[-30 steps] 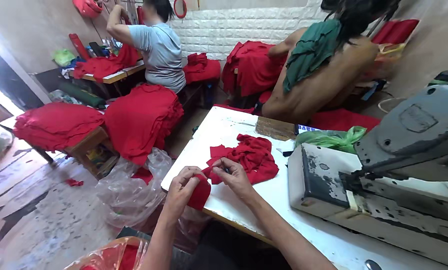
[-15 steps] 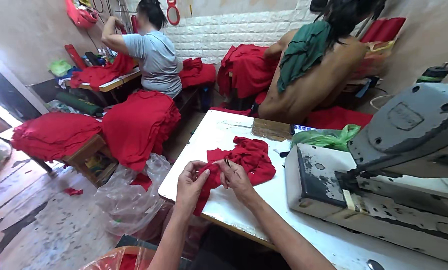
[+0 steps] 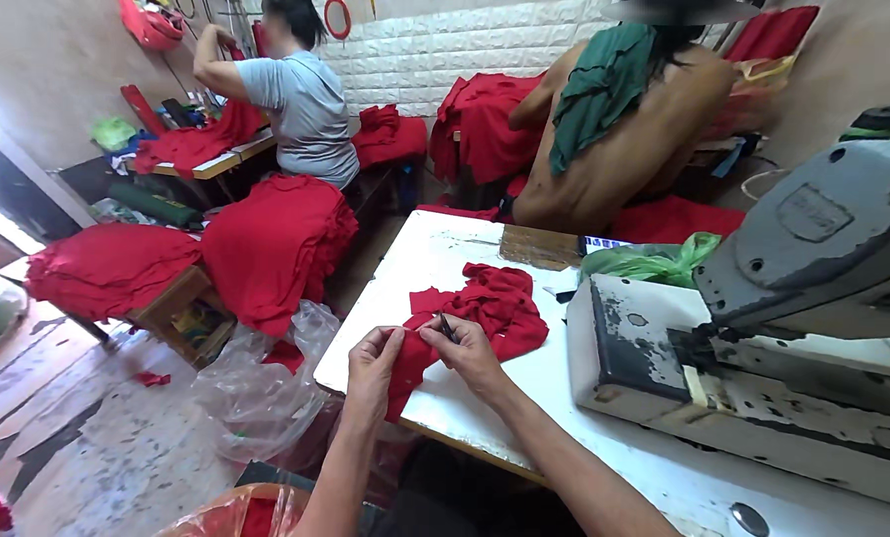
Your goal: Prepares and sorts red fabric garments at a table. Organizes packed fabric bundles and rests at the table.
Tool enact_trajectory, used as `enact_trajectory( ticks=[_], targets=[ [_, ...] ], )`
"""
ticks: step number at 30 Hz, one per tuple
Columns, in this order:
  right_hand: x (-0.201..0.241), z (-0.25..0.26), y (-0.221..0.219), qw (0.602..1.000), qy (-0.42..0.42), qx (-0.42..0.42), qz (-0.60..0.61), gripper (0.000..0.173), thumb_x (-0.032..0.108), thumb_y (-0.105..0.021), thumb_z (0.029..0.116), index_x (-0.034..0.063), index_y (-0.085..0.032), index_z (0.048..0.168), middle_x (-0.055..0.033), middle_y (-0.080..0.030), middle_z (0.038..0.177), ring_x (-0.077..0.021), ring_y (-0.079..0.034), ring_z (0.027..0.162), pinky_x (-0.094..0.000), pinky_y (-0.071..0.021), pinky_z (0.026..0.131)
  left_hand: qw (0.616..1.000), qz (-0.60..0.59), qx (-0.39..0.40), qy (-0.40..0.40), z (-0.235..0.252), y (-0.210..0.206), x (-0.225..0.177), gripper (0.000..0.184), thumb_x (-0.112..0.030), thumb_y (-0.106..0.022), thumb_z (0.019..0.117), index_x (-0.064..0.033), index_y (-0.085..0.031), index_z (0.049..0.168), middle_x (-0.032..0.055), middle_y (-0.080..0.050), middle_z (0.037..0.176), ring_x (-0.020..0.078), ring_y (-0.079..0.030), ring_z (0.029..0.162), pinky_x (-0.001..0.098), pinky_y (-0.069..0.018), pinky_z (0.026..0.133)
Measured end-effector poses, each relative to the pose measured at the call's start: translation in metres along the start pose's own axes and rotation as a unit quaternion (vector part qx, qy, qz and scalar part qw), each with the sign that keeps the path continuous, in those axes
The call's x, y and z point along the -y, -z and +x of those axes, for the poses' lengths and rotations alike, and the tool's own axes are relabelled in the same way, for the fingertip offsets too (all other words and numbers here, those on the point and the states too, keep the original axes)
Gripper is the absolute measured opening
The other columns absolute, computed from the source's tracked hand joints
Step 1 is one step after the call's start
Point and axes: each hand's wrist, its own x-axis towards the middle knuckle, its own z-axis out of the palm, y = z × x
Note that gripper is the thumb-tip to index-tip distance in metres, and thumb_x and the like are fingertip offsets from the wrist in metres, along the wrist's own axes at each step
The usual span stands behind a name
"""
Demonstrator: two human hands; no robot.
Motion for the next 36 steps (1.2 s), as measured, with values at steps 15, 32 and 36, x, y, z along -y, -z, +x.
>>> enact_trajectory(
  ticks=[15, 32, 36],
  targets=[
    [-0.010, -0.008, -0.002, 0.963, 0.143, -0.106, -0.201, 0.021, 0.015, -0.055, 0.1039, -0.0031, -0.066, 0.106, -0.0072, -0.068, 0.091, -0.0054, -0.061, 0.073, -0.0216, -0.0519, 0.067, 1.000, -0.005, 0.008, 0.027, 0.002, 0.002, -0.007, 0.010, 0.001, -0.061, 0.0984, 0.0038, -0.070, 0.101, 0.0054, -0.073, 0.085, 0.0106, -0.071, 0.077, 0.0274, -0.0604, 0.074],
    [-0.004, -0.005, 0.000, 0.923, 0.243, -0.132, -0.267, 0.028, 0.003, -0.078, 0.0792, -0.0045, -0.071, 0.105, -0.0154, -0.070, 0.095, -0.0204, -0.067, 0.074, -0.0336, -0.0567, 0.063, 0.998, 0.021, 0.057, -0.027, 0.010, -0.016, -0.016, 0.013, 0.004, -0.063, 0.0941, -0.0023, -0.075, 0.091, 0.0007, -0.075, 0.078, 0.0059, -0.070, 0.068, 0.0213, -0.0590, 0.065],
    [0.004, -0.004, 0.004, 0.959, 0.190, -0.126, -0.169, 0.015, 0.001, -0.064, 0.0935, -0.0052, -0.072, 0.104, -0.0127, -0.071, 0.096, -0.0104, -0.065, 0.081, -0.0227, -0.0547, 0.074, 0.994, 0.035, 0.077, -0.063, 0.015, -0.015, -0.016, 0.011, 0.003, -0.061, 0.0949, -0.0020, -0.072, 0.095, -0.0002, -0.074, 0.083, 0.0079, -0.071, 0.076, 0.0254, -0.0611, 0.076]
  ],
)
